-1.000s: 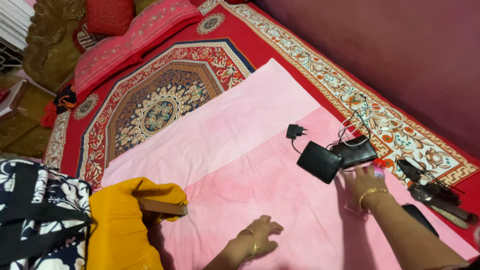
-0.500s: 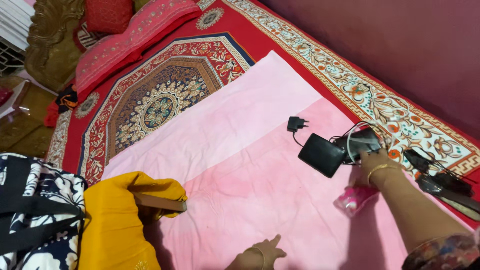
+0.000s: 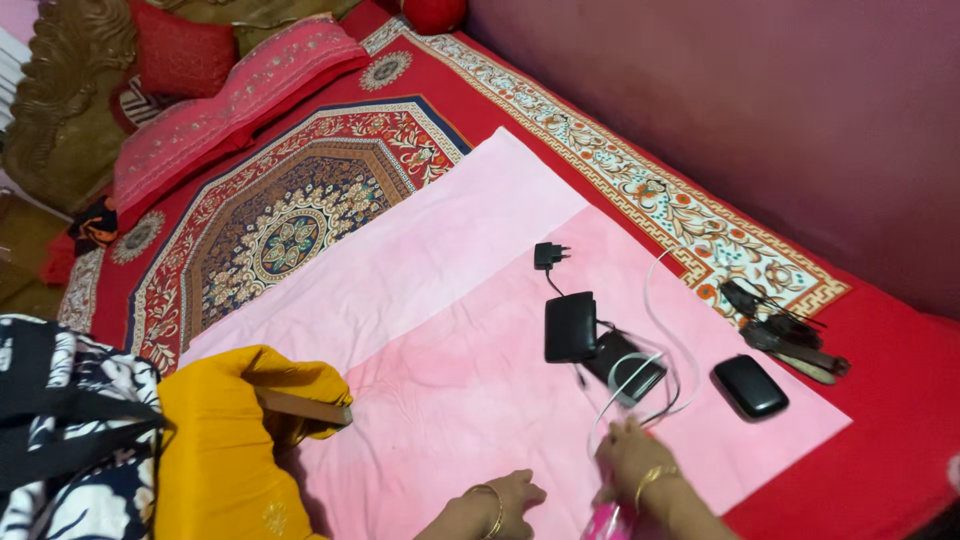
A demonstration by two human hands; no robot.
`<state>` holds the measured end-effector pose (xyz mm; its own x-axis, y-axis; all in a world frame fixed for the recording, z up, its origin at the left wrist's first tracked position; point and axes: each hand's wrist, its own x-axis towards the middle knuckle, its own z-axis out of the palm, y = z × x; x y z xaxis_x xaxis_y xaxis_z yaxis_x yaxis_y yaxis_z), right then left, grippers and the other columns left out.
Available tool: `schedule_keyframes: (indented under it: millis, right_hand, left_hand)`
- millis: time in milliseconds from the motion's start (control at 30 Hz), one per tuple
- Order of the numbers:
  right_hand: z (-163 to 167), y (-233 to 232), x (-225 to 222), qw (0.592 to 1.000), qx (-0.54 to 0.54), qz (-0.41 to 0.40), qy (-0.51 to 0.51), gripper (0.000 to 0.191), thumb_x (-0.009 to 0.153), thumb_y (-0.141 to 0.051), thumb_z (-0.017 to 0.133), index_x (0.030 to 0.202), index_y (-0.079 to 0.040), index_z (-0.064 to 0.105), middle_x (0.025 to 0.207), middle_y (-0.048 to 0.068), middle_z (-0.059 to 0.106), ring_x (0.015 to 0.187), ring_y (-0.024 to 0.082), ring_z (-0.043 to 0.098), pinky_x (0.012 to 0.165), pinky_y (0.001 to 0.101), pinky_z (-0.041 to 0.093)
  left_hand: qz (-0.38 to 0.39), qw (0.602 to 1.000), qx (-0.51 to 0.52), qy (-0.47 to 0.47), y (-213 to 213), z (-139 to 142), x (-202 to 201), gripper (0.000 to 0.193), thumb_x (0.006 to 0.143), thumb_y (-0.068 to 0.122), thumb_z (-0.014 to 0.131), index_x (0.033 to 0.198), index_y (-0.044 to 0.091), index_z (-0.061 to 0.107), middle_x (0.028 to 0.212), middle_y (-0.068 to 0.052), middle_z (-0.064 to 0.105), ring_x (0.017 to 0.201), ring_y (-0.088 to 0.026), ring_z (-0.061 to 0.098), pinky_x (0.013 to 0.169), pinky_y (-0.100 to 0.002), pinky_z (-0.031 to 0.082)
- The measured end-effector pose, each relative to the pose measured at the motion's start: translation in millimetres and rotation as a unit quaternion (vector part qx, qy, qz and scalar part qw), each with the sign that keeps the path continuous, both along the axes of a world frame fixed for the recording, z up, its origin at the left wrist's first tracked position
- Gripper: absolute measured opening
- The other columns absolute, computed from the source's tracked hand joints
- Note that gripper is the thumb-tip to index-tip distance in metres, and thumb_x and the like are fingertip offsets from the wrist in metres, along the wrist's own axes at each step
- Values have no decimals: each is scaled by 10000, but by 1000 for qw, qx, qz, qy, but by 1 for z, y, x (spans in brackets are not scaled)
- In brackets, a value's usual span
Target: The person folds a gray garment on a bed and places it into a floral backpack. They then coil a white charging cable, wrap a charger with its cord, and place the cable and charger into the backpack, with wallets, a bottle and other small items still laid out on the bed.
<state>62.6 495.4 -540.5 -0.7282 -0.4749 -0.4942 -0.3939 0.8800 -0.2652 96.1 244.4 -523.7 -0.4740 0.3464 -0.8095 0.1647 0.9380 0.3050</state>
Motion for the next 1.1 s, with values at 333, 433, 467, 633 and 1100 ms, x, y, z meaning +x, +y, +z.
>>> schedule_keyframes:
  millis: [333, 433, 467, 633, 1100]
  right_hand:
    - [94, -15, 7, 936, -263, -173, 158, 110, 905, -183, 640, 1004, -149, 671, 1033, 110, 610, 1024, 323, 575, 853, 440, 507]
    - [152, -23, 0, 907, -329, -158, 211, 172, 904, -278, 666, 990, -129, 674, 987, 99, 635, 957, 331, 593, 815, 452, 501]
    - [170, -26, 2, 891, -363, -148, 228, 185, 882, -271, 672, 995, -124, 679, 967, 102, 640, 939, 337, 597, 799, 454, 502]
    - [244, -27, 9, 848, -455, -191, 193, 158, 931, -268, 677, 952, -112, 695, 824, 72, 673, 800, 250, 655, 717, 393, 537]
    - [425, -20, -38, 689, -674, -254, -80, 232, 995, -256, 675, 963, -27, 668, 783, 32, 689, 635, 84, 628, 570, 247, 510]
  left_hand:
    - [188, 952, 183, 156, -7, 40, 14, 953, 737, 65, 771, 1597, 168, 375, 1617, -171, 357, 1452, -309, 435, 1190, -343, 400]
    - [244, 918, 215, 227, 23, 98, -4, 1135, 702, 87, 927, 1569, 131, 195, 1575, -172, 300, 1452, -303, 342, 1190, -354, 334]
    - [228, 892, 290, 260, 33, 115, -13, 1079, 681, 83, 902, 1547, 108, 259, 1532, -175, 381, 1422, -298, 398, 1168, -361, 364]
    - [306, 881, 261, 250, 49, 158, -42, 475, 889, 261, 753, 1311, 58, 679, 1269, -128, 744, 1223, -217, 690, 1046, -324, 524]
    - [287, 767, 533, 214, 51, 282, -75, 258, 944, 90, 656, 1196, 46, 620, 1012, -53, 657, 929, -114, 638, 873, -276, 550]
